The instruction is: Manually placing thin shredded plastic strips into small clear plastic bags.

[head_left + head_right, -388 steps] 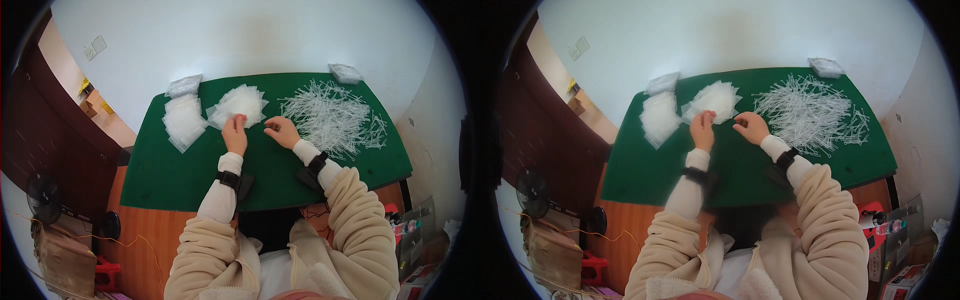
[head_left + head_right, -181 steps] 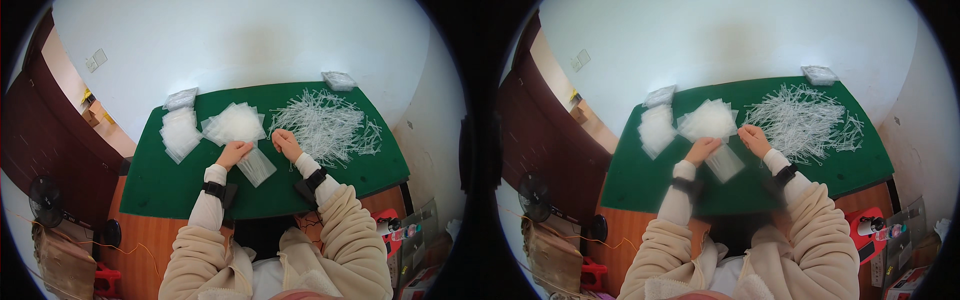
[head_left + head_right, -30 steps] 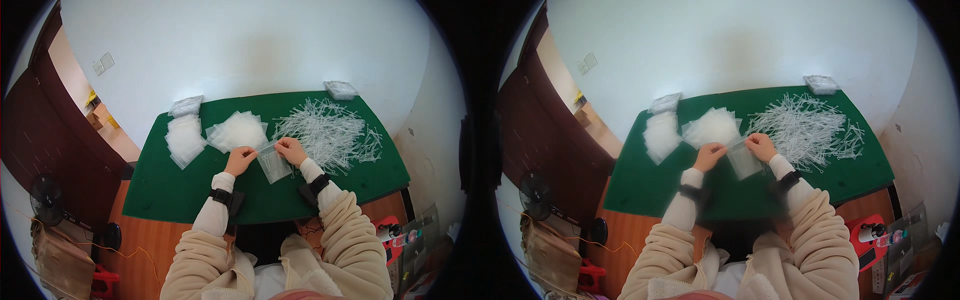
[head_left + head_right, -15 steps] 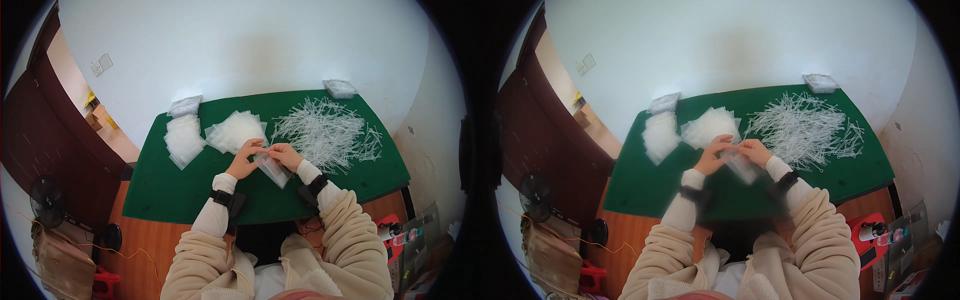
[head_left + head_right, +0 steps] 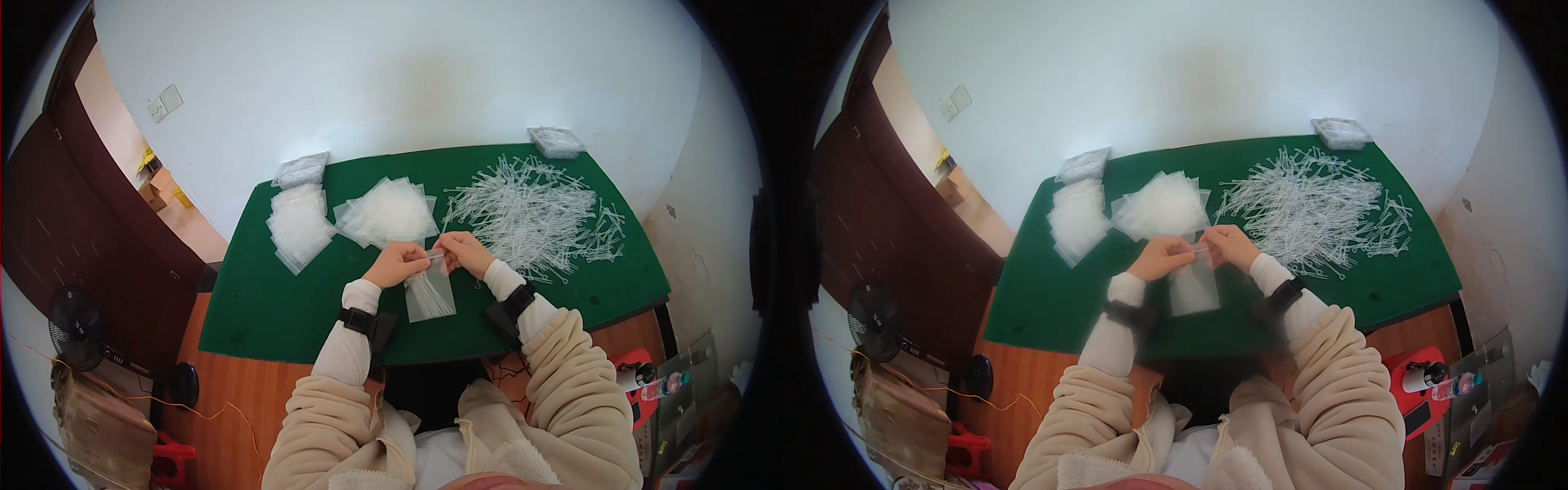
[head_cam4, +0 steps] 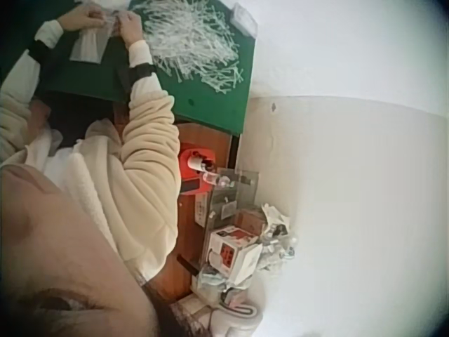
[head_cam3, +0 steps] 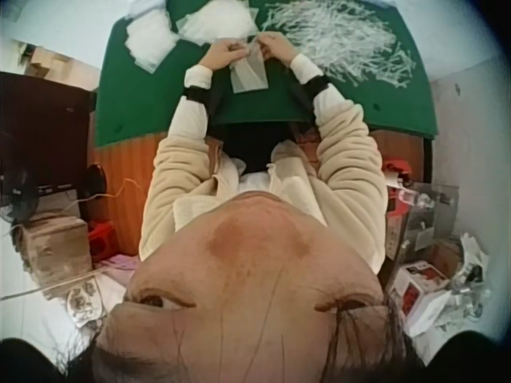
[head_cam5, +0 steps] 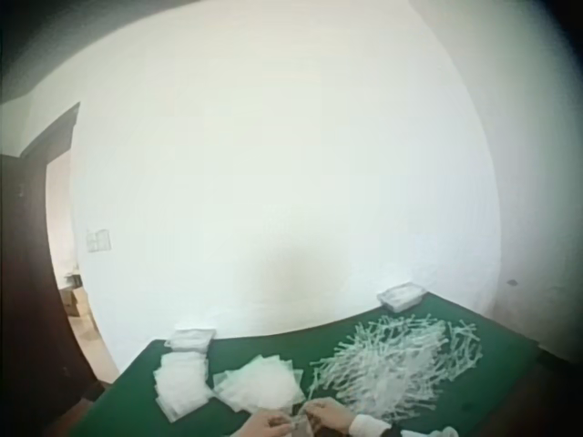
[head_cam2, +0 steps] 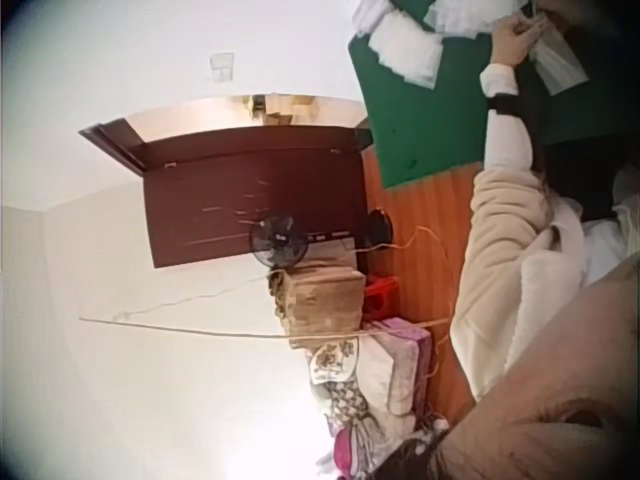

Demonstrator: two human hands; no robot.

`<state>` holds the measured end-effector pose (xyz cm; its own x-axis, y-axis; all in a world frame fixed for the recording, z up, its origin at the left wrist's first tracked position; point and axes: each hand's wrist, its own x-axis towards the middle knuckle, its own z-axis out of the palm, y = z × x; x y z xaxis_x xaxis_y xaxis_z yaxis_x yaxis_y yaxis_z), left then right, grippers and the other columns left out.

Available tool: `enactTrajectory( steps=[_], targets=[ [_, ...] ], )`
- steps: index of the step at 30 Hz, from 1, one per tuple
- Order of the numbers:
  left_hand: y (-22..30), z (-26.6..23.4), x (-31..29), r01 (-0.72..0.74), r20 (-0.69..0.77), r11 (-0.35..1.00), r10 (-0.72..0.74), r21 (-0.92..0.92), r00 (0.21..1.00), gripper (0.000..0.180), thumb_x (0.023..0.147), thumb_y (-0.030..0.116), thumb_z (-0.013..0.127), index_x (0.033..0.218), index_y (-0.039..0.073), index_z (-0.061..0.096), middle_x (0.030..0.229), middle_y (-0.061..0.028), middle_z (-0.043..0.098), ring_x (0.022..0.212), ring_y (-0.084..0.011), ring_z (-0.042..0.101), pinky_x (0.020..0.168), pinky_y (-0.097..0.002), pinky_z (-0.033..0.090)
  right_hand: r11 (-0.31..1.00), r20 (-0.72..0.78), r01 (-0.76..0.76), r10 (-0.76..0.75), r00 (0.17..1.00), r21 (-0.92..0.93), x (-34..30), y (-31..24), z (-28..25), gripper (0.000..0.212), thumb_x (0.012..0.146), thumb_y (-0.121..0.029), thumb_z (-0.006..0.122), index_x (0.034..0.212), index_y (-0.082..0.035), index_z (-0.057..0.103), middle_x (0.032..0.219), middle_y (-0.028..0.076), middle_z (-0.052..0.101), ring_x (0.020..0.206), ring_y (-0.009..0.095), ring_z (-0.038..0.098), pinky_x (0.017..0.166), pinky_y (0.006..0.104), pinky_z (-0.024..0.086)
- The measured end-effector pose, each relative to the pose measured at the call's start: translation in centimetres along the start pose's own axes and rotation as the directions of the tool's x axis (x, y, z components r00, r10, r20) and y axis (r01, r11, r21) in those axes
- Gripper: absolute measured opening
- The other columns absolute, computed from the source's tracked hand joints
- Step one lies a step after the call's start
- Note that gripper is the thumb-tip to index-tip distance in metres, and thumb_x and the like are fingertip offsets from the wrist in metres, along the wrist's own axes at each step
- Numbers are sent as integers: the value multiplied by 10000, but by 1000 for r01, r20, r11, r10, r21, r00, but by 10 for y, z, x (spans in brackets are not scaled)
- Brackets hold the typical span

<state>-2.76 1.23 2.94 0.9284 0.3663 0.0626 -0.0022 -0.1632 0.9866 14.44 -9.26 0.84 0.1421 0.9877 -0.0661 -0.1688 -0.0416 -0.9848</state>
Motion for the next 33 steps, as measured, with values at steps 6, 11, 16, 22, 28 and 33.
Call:
enactTrajectory(
  steps=[6,11,16,22,28,33],
  targets=[
    [-10,5,4,50,-40,960,-40,274,998,140,781,145,619,767,10,588,662,1,579,603,-52,515,535,-204,408,924,93,172,-149,984,-341,1,11,-2,156,786,-171,601,804,-17,587,707,44,592,596,115,547,538,246,458],
    [-23,2,9,-20,-88,968,43,248,995,172,771,166,615,789,-5,612,663,-18,597,597,-75,532,546,-229,428,734,96,343,-358,929,-585,3,16,-4,148,761,-156,611,768,-9,591,688,61,593,620,131,555,575,271,455],
    [-23,4,8,-26,-134,921,84,388,987,185,761,174,607,801,-5,625,671,-56,611,603,-119,558,574,-259,444,679,82,322,-361,929,-660,-3,8,2,146,740,-156,620,755,-12,600,694,96,599,639,179,569,606,294,451],
    [-19,10,8,-99,-116,830,193,549,974,173,748,178,605,799,14,630,695,-113,613,622,-204,582,590,-296,450,567,120,352,-406,906,-744,-5,7,2,162,732,-186,623,755,-26,617,713,125,604,659,252,581,609,315,456],
    [-22,4,7,-146,-95,754,266,641,959,184,746,208,612,802,33,633,711,-120,608,640,-244,576,588,-321,445,505,142,366,-427,893,-782,-4,2,-1,143,721,-172,616,743,-31,618,697,116,595,657,253,567,599,325,449],
    [-22,-3,7,-83,-138,774,215,627,967,191,746,221,613,784,35,628,709,-112,600,646,-255,565,588,-333,439,465,123,336,-430,894,-819,-4,-1,-10,115,708,-141,622,745,-33,606,661,87,574,651,232,537,592,322,430]
  ],
)
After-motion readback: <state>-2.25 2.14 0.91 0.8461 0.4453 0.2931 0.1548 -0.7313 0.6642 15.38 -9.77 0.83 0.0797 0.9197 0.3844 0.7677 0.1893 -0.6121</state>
